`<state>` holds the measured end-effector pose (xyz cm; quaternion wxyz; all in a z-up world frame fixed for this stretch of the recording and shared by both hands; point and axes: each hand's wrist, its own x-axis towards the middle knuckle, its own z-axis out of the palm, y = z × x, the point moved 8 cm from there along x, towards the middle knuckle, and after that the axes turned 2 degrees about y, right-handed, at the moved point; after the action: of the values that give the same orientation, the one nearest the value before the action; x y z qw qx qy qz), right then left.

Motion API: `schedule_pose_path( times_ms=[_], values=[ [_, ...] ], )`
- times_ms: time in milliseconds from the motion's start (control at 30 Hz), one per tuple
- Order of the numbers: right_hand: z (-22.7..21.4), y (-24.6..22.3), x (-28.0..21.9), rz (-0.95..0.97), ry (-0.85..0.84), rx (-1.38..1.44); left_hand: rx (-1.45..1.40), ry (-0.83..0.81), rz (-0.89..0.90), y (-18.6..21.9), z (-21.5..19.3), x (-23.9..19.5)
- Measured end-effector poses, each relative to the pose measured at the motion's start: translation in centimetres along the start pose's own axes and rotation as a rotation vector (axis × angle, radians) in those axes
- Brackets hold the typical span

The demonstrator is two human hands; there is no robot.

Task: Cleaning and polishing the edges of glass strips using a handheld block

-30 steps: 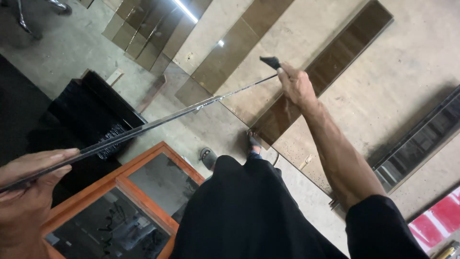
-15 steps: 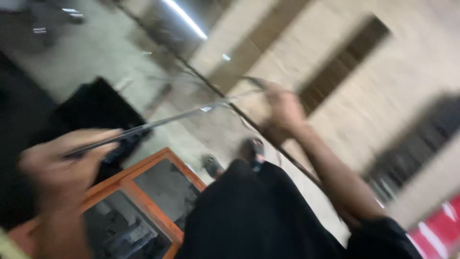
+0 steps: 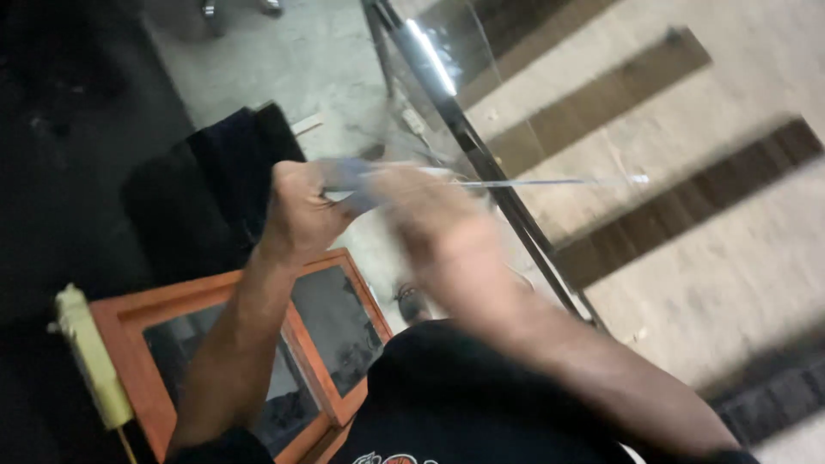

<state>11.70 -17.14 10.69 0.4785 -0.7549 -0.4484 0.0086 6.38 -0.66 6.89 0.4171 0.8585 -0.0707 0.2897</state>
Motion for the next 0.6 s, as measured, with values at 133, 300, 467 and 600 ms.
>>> schedule_pose_path(
  times_ms=[133, 300, 467, 600],
  values=[
    [0.9, -1.4, -0.9, -0.202, -0.024, -0.077, -0.064, -0.047, -0.1, -1.3, 0.1, -0.4],
    [-4.5, 11.8, -6.0, 0.212, -0.038, 0.039, -0.039, -0.147, 0.066, 3.9, 0.4, 1.8],
    [-5.4, 10.7, -7.7, -0.004, 0.022, 0.063, 0.079, -0.291, 0.185, 5.6, 1.9, 3.1],
    [-9.3, 36.8, -17.9, 0.779, -0.032, -0.239, 0.109, -0.291, 0.15, 5.7, 2.2, 3.1]
  ],
)
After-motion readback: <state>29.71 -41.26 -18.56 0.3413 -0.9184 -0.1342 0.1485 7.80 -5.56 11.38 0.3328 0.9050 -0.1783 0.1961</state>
